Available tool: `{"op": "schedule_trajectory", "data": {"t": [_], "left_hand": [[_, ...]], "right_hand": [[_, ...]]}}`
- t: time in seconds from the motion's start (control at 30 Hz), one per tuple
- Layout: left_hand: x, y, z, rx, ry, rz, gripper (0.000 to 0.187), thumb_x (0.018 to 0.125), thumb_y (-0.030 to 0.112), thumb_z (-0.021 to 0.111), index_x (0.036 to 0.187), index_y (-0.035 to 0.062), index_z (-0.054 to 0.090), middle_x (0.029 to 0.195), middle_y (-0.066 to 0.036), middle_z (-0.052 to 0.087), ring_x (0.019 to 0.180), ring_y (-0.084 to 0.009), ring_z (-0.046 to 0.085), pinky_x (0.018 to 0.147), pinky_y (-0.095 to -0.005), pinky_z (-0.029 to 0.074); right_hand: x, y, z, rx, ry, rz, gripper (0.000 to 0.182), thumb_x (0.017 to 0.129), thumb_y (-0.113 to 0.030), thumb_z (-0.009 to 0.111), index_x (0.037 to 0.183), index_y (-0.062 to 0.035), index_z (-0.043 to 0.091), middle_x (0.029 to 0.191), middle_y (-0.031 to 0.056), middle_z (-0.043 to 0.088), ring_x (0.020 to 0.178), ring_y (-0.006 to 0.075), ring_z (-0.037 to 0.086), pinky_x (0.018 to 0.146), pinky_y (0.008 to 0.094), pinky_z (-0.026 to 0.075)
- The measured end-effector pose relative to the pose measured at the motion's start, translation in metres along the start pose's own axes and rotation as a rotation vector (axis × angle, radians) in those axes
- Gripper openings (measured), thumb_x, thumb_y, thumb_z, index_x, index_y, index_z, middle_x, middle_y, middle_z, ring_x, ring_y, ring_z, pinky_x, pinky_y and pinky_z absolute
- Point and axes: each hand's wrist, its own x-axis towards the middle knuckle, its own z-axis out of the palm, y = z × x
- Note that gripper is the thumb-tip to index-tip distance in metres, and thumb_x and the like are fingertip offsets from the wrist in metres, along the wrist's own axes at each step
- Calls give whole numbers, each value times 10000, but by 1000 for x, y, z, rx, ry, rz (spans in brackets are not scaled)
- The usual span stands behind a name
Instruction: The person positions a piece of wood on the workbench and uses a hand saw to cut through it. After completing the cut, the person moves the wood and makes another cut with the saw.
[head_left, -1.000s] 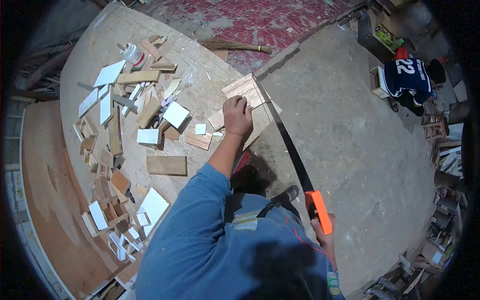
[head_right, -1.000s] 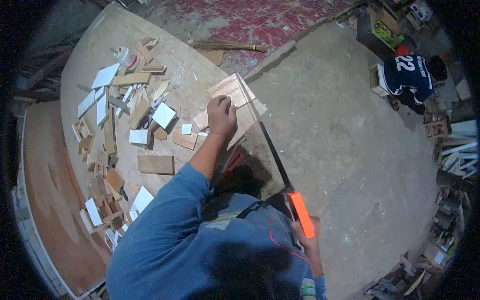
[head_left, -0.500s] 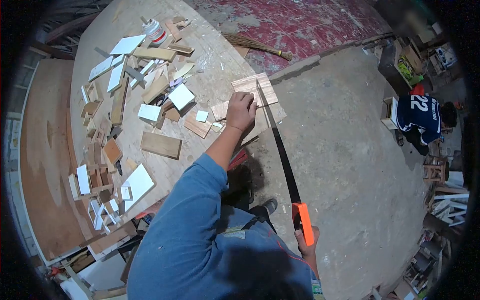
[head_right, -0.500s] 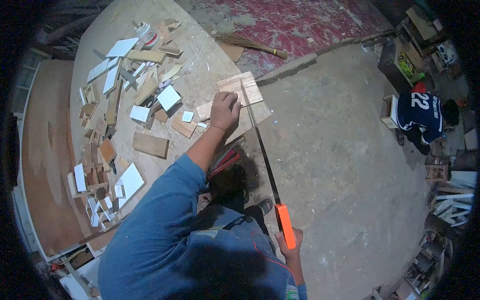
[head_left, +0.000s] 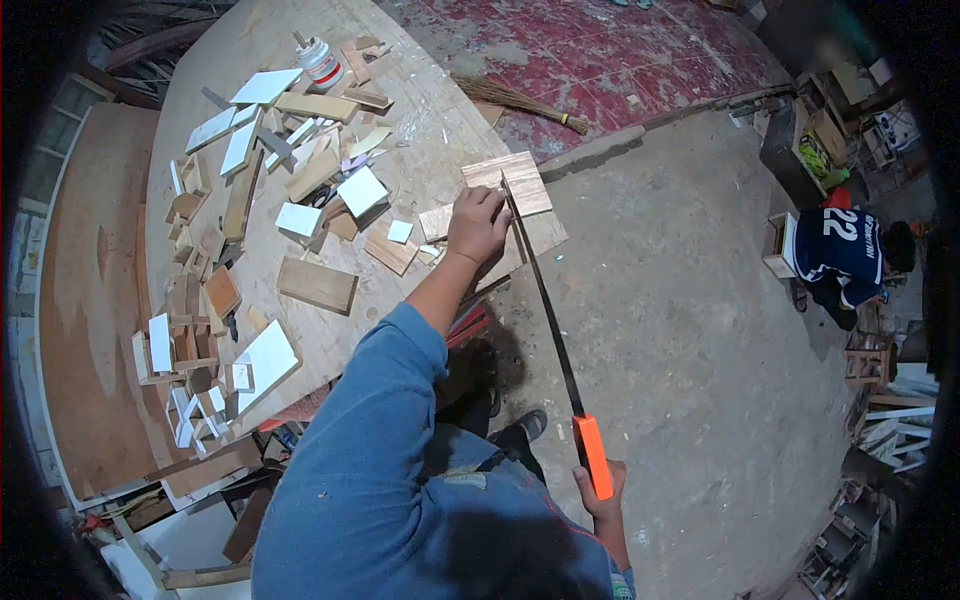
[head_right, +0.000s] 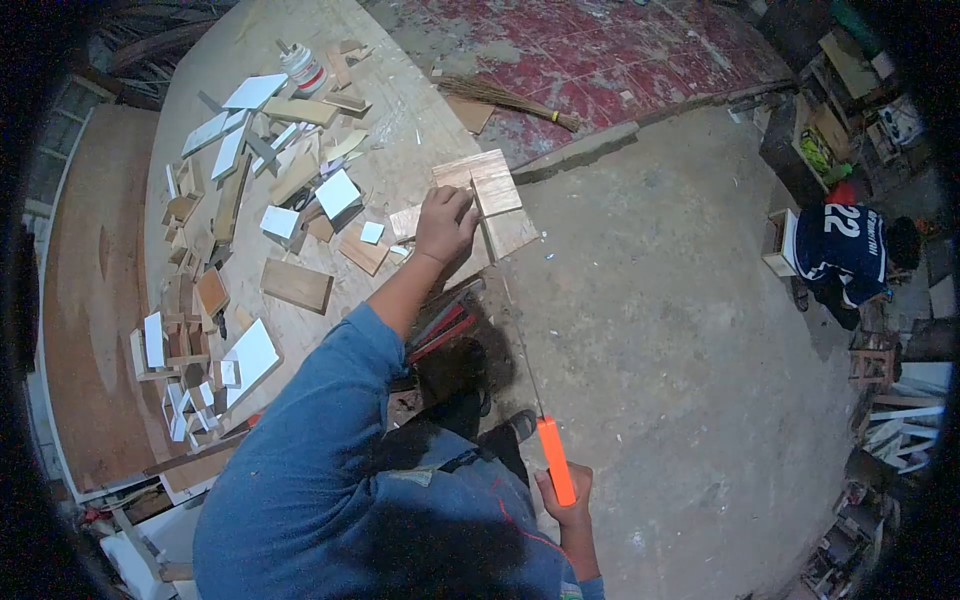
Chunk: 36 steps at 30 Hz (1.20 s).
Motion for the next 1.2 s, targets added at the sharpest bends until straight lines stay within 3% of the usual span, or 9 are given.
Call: {"op": "schedule_trajectory", "data": {"t": [0.17, 0.37, 0.6, 0.7, 0.87, 0.93, 1.1, 1.17, 1.2], "left_hand": [[-2, -3, 3, 50, -1, 43, 234, 747, 157, 684, 952, 58, 632, 956, -107, 578, 949, -310, 521, 858, -409, 447], [-3, -5, 4, 37, 12, 59, 237, 749, 177, 685, 951, 62, 636, 937, -102, 583, 942, -311, 522, 861, -408, 448], [-2, -7, 3, 34, 2, 58, 227, 745, 189, 687, 933, 74, 634, 937, -101, 587, 921, -315, 531, 846, -407, 455], [-3, -8, 3, 34, -19, 64, 222, 746, 187, 686, 935, 80, 635, 942, -100, 589, 923, -317, 533, 849, -406, 456], [1, -8, 3, 18, 15, 41, 194, 755, 179, 682, 910, 76, 627, 935, -98, 591, 920, -315, 531, 848, -409, 455], [0, -8, 3, 13, 9, 47, 194, 754, 178, 687, 907, 75, 626, 930, -100, 590, 917, -315, 530, 845, -410, 455], [0, -4, -1, 23, 5, 58, 193, 746, 181, 696, 886, 74, 618, 907, -107, 585, 905, -318, 528, 828, -412, 453], [0, -3, -2, 25, 8, 62, 188, 747, 181, 692, 884, 74, 618, 904, -108, 584, 905, -318, 527, 828, -411, 453], [1, -3, -1, 21, 20, 62, 184, 749, 181, 688, 882, 74, 619, 901, -108, 583, 904, -318, 527, 827, -410, 453]], "right_hand": [[-2, -19, -9, 33, -103, 46, 318, 793, -165, 691, 597, -51, 467, 499, 88, 421, 406, 256, 432, 435, 358, 337], [-27, -6, -18, 36, -16, 32, 368, 804, -228, 691, 605, -43, 443, 511, 65, 365, 425, 189, 375, 446, 343, 293], [-21, -18, -16, -62, -128, 51, 326, 782, -190, 688, 597, -52, 457, 506, 101, 424, 424, 279, 456, 437, 381, 330], [-44, -22, -23, -44, -72, 58, 381, 817, -277, 679, 621, -48, 446, 512, 78, 361, 424, 236, 392, 445, 356, 306], [-33, -31, -25, -49, -99, 63, 339, 783, -219, 671, 603, -47, 441, 510, 74, 367, 420, 218, 394, 444, 354, 304], [-37, -29, -28, -47, -67, 105, 316, 787, -159, 685, 592, -38, 469, 492, 94, 420, 407, 265, 459, 435, 372, 347], [-74, -21, -27, -61, -79, 111, 331, 802, -196, 676, 592, -40, 473, 493, 85, 416, 403, 243, 451, 434, 363, 342], [-78, -28, -25, 334, 146, 291, 321, 799, -225, 679, 604, -42, 501, 498, 74, 442, 410, 230, 467, 434, 346, 350], [-78, -25, -23, 310, 171, 241, 298, 793, -240, 685, 624, -41, 541, 509, 54, 482, 422, 204, 499, 436, 322, 366]]}}
